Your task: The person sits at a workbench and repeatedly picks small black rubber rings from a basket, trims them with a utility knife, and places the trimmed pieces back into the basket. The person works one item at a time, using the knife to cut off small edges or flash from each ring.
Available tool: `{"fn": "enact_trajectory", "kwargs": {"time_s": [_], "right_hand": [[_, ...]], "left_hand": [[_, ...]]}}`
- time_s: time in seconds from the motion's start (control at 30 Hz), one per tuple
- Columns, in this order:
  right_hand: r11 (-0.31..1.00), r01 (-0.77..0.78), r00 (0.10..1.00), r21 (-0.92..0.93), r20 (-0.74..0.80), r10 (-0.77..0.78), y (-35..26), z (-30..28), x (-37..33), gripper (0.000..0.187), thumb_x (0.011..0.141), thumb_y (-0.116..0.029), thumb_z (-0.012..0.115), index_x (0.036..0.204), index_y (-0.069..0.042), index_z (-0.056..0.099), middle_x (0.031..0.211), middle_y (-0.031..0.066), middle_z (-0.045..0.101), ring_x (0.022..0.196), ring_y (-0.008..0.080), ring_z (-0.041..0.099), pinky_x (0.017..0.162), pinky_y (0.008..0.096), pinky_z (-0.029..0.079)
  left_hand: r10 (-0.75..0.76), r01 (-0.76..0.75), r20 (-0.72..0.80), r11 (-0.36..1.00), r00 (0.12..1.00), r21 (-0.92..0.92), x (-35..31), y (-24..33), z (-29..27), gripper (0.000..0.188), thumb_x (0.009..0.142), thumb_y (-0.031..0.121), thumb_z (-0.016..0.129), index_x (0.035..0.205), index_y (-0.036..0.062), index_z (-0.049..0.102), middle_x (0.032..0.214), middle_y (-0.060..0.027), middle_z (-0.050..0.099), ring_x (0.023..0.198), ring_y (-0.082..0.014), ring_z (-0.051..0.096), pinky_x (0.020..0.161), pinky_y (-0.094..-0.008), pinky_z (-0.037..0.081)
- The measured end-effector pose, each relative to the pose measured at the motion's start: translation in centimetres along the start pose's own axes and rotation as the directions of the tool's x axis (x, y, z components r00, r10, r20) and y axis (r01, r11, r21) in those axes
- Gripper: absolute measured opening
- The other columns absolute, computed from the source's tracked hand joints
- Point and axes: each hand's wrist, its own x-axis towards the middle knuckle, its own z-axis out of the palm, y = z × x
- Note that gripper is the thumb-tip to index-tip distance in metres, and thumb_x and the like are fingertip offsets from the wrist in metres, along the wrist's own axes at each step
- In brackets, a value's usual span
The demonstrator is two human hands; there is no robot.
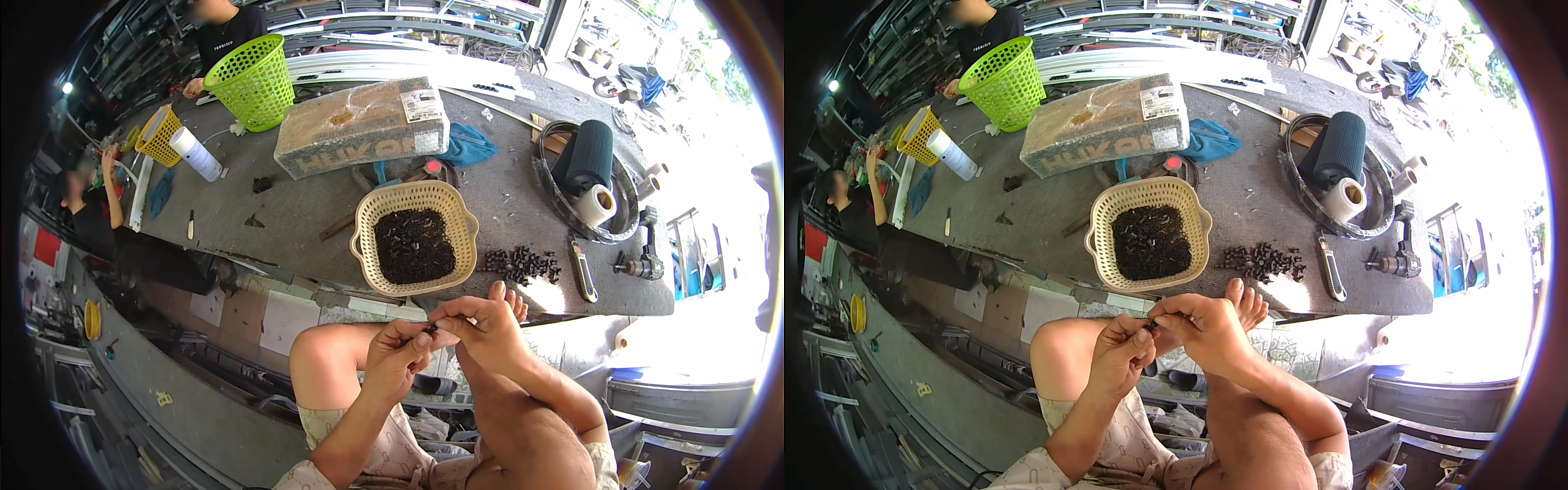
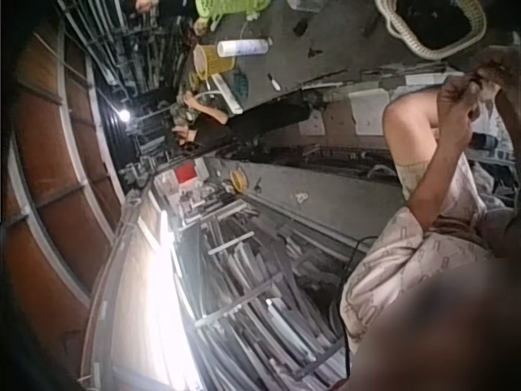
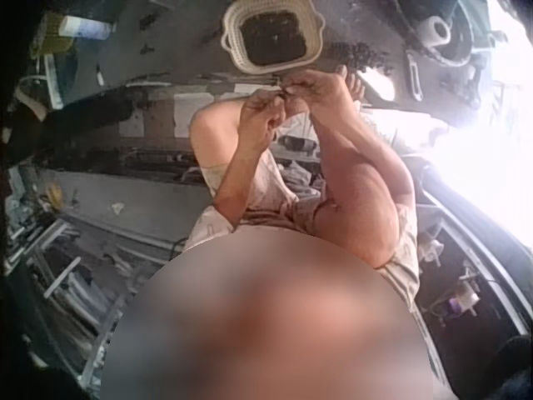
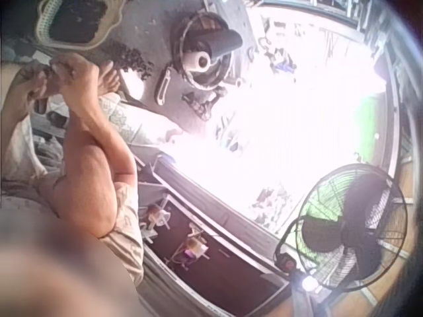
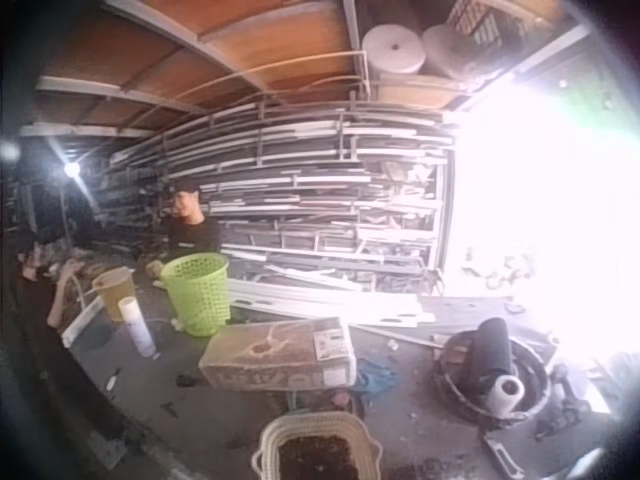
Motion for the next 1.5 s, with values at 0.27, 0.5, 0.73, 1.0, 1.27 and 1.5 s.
{"fn": "enact_trajectory", "kwargs": {"time_s": [0.27, 0.5, 0.73, 1.0, 1.27, 1.5], "right_hand": [[0.993, -0.031, 0.999, 0.111, 0.016, 0.029, -0.1, 0.2, -0.4, 0.015, 0.094, -0.009, 0.078, 0.109, -0.004, 0.08, 0.099, 0.0084, 0.078, 0.091, 0.0159, 0.07, 0.088, 0.0284, 0.051], [0.996, 0.05, 0.998, -0.07, -0.041, -0.053, 0.9, 0.7, -0.5, 0.016, 0.091, -0.003, 0.074, 0.107, -0.002, 0.077, 0.097, 0.0138, 0.077, 0.094, 0.0299, 0.073, 0.088, 0.0382, 0.056], [0.934, 0.254, 0.94, -0.253, -0.164, -0.3, 1.7, 1.2, -0.2, 0.014, 0.088, 0.0, 0.072, 0.1, -0.005, 0.073, 0.093, 0.0106, 0.073, 0.09, 0.0312, 0.068, 0.081, 0.0412, 0.053], [0.898, 0.326, 0.839, -0.295, -0.348, -0.419, 1.0, 0.2, 0.6, 0.013, 0.089, 0.0, 0.074, 0.101, -0.005, 0.073, 0.096, 0.0085, 0.074, 0.083, 0.0256, 0.067, 0.076, 0.036, 0.052], [0.941, 0.236, 0.818, -0.243, -0.473, -0.327, 1.1, -2.0, 1.9, 0.012, 0.095, 0.0, 0.072, 0.106, -0.002, 0.071, 0.091, 0.0078, 0.078, 0.08, 0.0148, 0.07, 0.072, 0.0287, 0.052], [0.789, 0.227, 0.884, -0.571, -0.219, -0.413, 3.1, -2.5, 8.3, 0.018, 0.087, -0.007, 0.074, 0.105, -0.007, 0.075, 0.092, 0.0065, 0.076, 0.094, 0.0288, 0.07, 0.084, 0.0408, 0.054]], "left_hand": [[0.04, -0.036, -0.052, 0.996, 0.998, 0.08, -0.2, -0.1, 0.7, 0.009, 0.095, 0.006, 0.079, 0.1, 0.0075, 0.072, 0.094, -0.0088, 0.077, 0.059, -0.0053, 0.051, 0.051, -0.0229, 0.036], [0.091, -0.045, -0.197, 0.974, 0.976, 0.223, -0.6, -0.4, 1.7, 0.015, 0.089, -0.002, 0.082, 0.095, 0.0046, 0.07, 0.096, -0.0092, 0.078, 0.063, -0.0048, 0.058, 0.051, -0.021, 0.043], [0.175, -0.107, -0.209, 0.947, 0.962, 0.302, 0.2, -0.8, 2.5, 0.016, 0.09, 0.001, 0.084, 0.096, 0.0037, 0.069, 0.088, -0.0057, 0.074, 0.062, -0.0041, 0.056, 0.049, -0.0197, 0.041], [0.09, -0.091, -0.249, 0.996, 0.964, 0.007, 4.1, 2.3, 3.0, 0.012, 0.101, 0.012, 0.074, 0.108, 0.0046, 0.068, 0.097, -0.0044, 0.069, 0.059, -0.006, 0.048, 0.05, -0.023, 0.039], [-0.103, 0.063, -0.217, 0.981, 0.971, -0.184, 7.8, 6.0, 1.5, 0.042, 0.113, 0.028, 0.055, 0.141, -0.0033, 0.055, 0.104, -0.0055, 0.065, 0.073, -0.012, 0.05, 0.059, -0.0263, 0.04], [-0.193, 0.149, -0.153, 0.955, 0.969, -0.258, 6.6, 6.9, 1.4, 0.034, 0.108, 0.012, 0.052, 0.138, -0.0047, 0.058, 0.118, -0.0127, 0.069, 0.083, -0.0184, 0.061, 0.07, -0.0311, 0.049]]}}
